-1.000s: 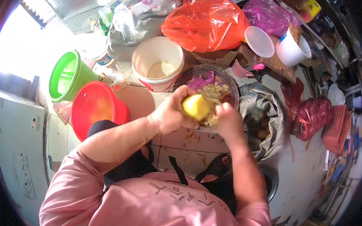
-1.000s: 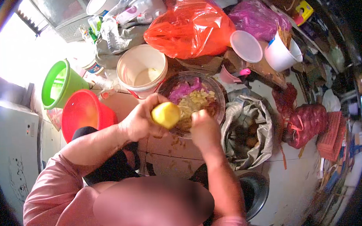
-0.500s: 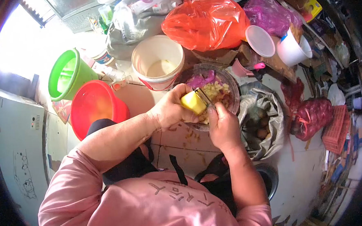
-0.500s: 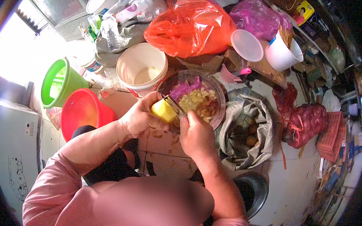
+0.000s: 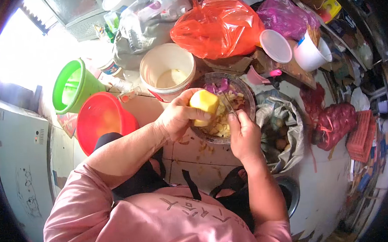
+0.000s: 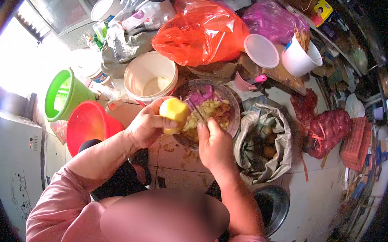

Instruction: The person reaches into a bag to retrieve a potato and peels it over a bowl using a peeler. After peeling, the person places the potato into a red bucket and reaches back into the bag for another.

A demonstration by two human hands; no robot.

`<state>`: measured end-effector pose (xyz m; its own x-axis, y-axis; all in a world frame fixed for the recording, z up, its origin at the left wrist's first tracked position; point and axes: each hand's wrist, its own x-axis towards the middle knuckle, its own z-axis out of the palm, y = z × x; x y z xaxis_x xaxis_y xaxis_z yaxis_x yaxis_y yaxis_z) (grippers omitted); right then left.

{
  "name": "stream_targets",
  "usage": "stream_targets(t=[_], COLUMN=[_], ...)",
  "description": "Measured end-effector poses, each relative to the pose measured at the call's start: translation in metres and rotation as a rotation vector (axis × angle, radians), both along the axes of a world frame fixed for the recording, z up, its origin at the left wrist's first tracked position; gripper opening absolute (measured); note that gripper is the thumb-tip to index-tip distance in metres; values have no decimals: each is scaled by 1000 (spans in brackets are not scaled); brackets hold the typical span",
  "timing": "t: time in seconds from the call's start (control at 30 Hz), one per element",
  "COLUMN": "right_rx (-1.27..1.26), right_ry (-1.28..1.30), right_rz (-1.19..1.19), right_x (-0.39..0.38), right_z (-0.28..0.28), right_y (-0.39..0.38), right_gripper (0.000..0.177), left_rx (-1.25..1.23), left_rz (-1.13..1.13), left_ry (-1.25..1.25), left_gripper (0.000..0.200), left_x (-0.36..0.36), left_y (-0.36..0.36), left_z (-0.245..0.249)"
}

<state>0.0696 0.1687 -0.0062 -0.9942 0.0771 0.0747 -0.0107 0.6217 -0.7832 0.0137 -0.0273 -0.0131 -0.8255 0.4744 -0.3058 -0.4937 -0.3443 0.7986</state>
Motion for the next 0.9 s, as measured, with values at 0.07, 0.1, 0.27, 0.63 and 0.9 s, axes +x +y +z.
stream_targets(t=[0.07,0.1,0.27,0.63,0.9], right_rx=[12,82,168,231,58], right_ry=[92,130,211,-241,41], right_rz=[62,104,201,-91,204], right_x=[6,8,12,-17,6], right_z=[2,-1,-2,-23,1], right_y=[-6,-8,-12,34,-10], right_gripper=[22,21,21,33,25], left_rx=[56,56,-178,-181,-141], left_rz=[32,36,-130,-201,-54], left_ry=[-130,-133,-65,167,-38], left_gripper=[72,72,78,81,71], left_x=[2,3,7,15,0], left_y=[3,4,3,0,0], left_z=[12,14,18,3,-4])
